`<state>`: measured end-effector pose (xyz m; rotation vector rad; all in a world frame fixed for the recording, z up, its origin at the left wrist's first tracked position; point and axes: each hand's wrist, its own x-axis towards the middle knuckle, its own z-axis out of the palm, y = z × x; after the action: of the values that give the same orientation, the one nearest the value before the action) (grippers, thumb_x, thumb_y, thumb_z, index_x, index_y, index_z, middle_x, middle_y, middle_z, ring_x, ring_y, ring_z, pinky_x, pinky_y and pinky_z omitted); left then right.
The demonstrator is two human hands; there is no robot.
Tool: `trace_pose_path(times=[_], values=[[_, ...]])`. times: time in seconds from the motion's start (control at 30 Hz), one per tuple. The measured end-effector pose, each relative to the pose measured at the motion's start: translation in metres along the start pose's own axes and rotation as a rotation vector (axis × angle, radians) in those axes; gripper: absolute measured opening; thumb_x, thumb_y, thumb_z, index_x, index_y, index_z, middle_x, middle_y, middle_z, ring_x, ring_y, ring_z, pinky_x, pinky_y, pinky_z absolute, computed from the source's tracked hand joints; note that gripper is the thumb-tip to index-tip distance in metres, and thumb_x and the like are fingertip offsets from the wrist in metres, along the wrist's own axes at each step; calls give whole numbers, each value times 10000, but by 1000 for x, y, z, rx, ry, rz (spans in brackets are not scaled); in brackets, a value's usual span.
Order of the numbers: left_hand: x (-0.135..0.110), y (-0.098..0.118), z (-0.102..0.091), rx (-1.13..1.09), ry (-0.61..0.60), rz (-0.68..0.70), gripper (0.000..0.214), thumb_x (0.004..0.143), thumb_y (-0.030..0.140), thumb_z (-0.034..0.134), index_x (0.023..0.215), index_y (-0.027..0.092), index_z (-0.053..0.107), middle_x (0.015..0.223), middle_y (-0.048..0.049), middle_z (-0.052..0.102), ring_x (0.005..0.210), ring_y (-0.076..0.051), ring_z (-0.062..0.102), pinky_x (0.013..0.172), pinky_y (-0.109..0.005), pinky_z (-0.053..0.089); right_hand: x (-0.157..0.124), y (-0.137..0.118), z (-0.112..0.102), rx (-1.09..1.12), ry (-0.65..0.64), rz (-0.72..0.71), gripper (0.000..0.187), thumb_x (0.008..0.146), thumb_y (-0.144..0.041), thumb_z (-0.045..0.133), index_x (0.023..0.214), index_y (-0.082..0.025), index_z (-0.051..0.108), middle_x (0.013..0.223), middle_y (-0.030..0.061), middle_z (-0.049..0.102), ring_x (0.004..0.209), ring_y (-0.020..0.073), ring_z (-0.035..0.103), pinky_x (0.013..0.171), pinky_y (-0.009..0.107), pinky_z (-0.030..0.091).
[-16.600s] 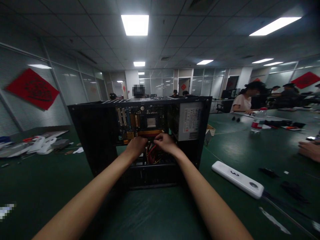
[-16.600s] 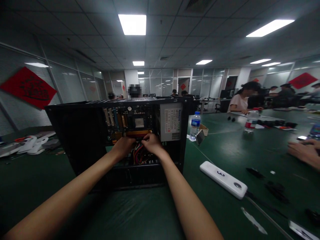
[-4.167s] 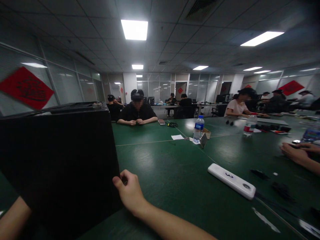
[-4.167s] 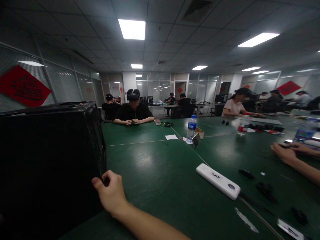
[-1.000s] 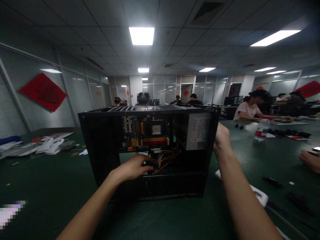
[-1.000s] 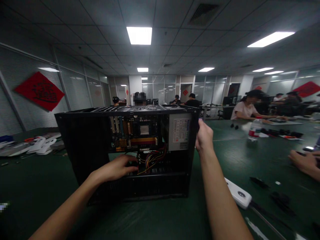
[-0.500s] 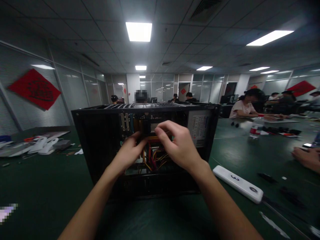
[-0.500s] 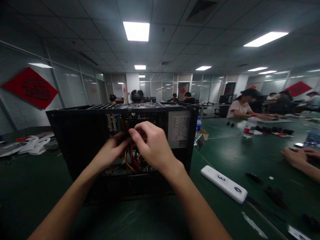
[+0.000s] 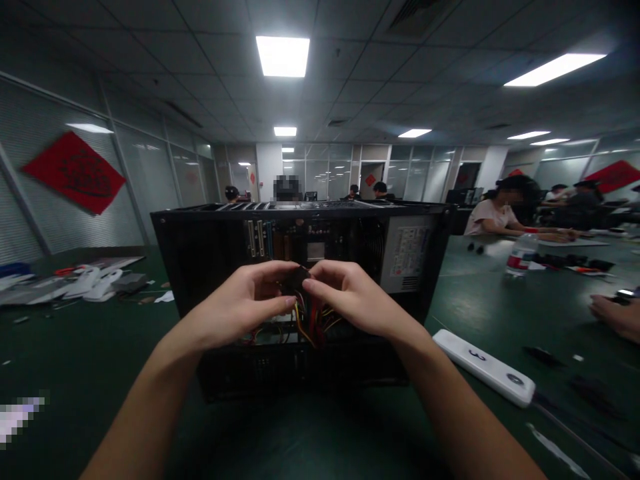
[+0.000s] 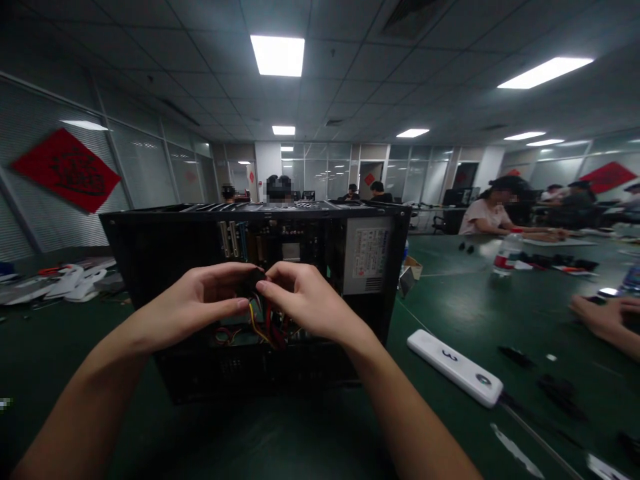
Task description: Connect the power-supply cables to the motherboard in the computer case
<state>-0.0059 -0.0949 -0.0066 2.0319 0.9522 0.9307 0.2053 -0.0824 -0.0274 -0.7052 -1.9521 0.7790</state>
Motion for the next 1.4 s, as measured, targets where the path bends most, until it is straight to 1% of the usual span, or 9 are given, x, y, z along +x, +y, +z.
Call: trace_pose_path(times=[0.13, 0.3, 0.5, 0.77, 0.93, 1.07, 1.23, 1.33, 1.4], values=[[0, -4, -7, 16, 20, -4, 531, 790, 300, 716, 1295, 177, 611, 1224, -93, 684, 1133, -261, 646, 976, -414, 539, 1, 1, -6, 4, 63, -18, 278, 906, -425, 591, 843, -157, 634, 731, -8, 594, 681, 115, 553, 611, 226, 432], [1, -7, -7, -40, 40, -6, 536, 786, 280, 731, 1298, 170, 615, 1222, -92, 689, 1094, -261, 668, 969, -438, 549, 4, 9, -1, 126, 34, 32, 288, 876, -445, 618, 906, -160, 647, 796, 4, 621, 707, 122, 588, 627, 235, 496], [6, -9, 4, -143, 131, 35, 554, 768, 247, 760, 1290, 131, 615, 1242, -112, 676, 1057, -252, 688, 973, -415, 557, 7, 14, 0, 122, 83, 52, 299, 884, -421, 605, 912, -132, 676, 812, 29, 660, 727, 129, 589, 646, 243, 464], [11, -11, 13, -253, 191, 80, 513, 735, 264, 807, 1214, 150, 663, 1046, -76, 755, 931, -218, 723, 876, -317, 593, 8, 15, -5, 243, 110, 97, 339, 846, -454, 655, 987, -146, 672, 861, 48, 688, 782, 163, 637, 669, 269, 489], [12, -10, 16, -311, 178, 78, 464, 735, 240, 802, 1174, 151, 684, 1060, -84, 751, 939, -222, 721, 892, -327, 581, 7, 12, -4, 208, 96, 12, 317, 865, -397, 651, 1077, -161, 658, 970, 58, 713, 898, 186, 660, 786, 303, 524], [17, -14, 24, -436, 254, 68, 533, 686, 239, 836, 1176, 124, 658, 982, -93, 759, 944, -223, 712, 873, -325, 576, 7, 11, -6, 220, 111, -18, 297, 871, -404, 642, 1048, -168, 677, 974, 47, 714, 895, 181, 657, 789, 298, 526], [27, -28, 41, -572, 362, 3, 453, 669, 331, 844, 1020, 83, 700, 1012, -122, 739, 891, -207, 701, 862, -329, 563, 8, 16, -3, 132, 238, -65, 332, 851, -408, 664, 1059, -149, 662, 873, 41, 692, 769, 163, 629, 673, 273, 496], [31, -30, 45, -574, 357, 17, 388, 734, 375, 789, 974, 83, 702, 995, -114, 737, 926, -207, 693, 876, -309, 549, 9, 18, 2, -51, 366, -135, 305, 881, -402, 632, 1053, -150, 651, 863, 55, 688, 768, 182, 637, 667, 285, 489], [33, -29, 44, -529, 429, 33, 357, 768, 352, 756, 999, 96, 666, 951, -96, 737, 874, -197, 701, 821, -296, 558, 11, 25, 6, -203, 470, -187, 293, 916, -398, 582, 1083, -161, 618, 931, 80, 695, 835, 211, 654, 721, 309, 490]])
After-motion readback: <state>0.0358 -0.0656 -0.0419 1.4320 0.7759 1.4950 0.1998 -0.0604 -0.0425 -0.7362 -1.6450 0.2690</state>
